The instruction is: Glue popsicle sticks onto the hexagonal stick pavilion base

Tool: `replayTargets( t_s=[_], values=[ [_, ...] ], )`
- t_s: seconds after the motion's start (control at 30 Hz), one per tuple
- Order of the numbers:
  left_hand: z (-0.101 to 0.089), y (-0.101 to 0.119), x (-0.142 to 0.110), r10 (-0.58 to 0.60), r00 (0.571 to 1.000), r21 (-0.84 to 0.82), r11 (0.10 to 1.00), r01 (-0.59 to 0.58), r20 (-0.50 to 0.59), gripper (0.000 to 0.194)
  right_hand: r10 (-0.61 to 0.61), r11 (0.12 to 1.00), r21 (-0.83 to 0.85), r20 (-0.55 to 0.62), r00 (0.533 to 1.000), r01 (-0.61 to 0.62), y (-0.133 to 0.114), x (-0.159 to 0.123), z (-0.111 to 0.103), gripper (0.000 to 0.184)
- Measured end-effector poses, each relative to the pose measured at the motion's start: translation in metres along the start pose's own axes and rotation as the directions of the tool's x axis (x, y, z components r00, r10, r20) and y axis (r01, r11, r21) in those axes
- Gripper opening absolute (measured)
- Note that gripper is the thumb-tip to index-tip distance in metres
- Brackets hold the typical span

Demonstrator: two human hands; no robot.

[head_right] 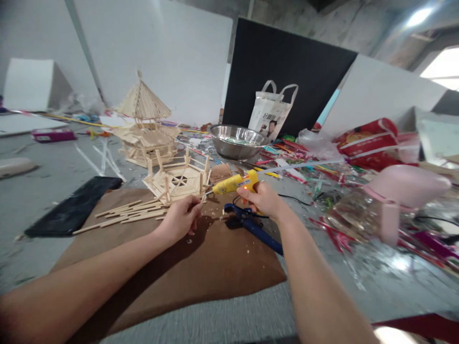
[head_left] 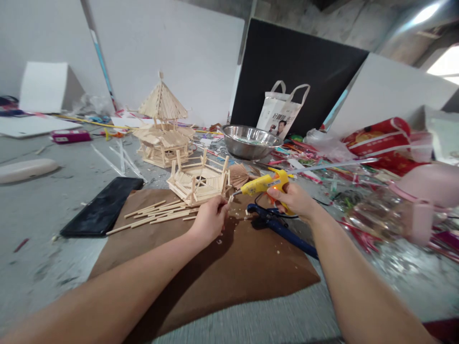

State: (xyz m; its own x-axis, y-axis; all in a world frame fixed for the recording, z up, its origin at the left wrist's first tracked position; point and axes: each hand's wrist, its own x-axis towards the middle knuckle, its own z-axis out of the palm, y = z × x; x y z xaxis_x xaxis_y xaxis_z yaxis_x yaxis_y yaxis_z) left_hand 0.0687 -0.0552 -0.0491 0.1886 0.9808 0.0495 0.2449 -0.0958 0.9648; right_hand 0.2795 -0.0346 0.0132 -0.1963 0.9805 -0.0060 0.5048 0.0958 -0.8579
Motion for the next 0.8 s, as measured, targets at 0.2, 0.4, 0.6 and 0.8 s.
replayTargets(
  t_s=[0.2,0.4,0.6,0.8],
  values=[
    [-0.0001,0.0003,0.0005,0.012,1.000,0.026,1.000,-0.012,-0.008,0.016,-0.017,0.999,-0.038,0.000,1.000,0.017,0.0039,0.0017,-0.0006,0.036],
    [-0.0006,0.0011,0.0007,0.004,1.000,0.034,0.999,-0.003,-0.009,0.016,-0.005,1.000,-0.005,0.020,1.000,0.005,0.0034,0.0005,-0.0012,0.035],
    [-0.0003,0.0023,0.0006,0.004,1.000,0.014,1.000,-0.004,-0.007,0.015,-0.001,1.000,0.018,0.013,1.000,0.001,0.0024,-0.0002,-0.0012,0.034],
    [0.0004,0.0004,0.0005,0.034,0.999,0.009,0.999,-0.034,-0.002,0.018,0.004,1.000,0.024,0.021,1.000,-0.005,0.0020,0.0007,-0.0011,0.034]
  ],
)
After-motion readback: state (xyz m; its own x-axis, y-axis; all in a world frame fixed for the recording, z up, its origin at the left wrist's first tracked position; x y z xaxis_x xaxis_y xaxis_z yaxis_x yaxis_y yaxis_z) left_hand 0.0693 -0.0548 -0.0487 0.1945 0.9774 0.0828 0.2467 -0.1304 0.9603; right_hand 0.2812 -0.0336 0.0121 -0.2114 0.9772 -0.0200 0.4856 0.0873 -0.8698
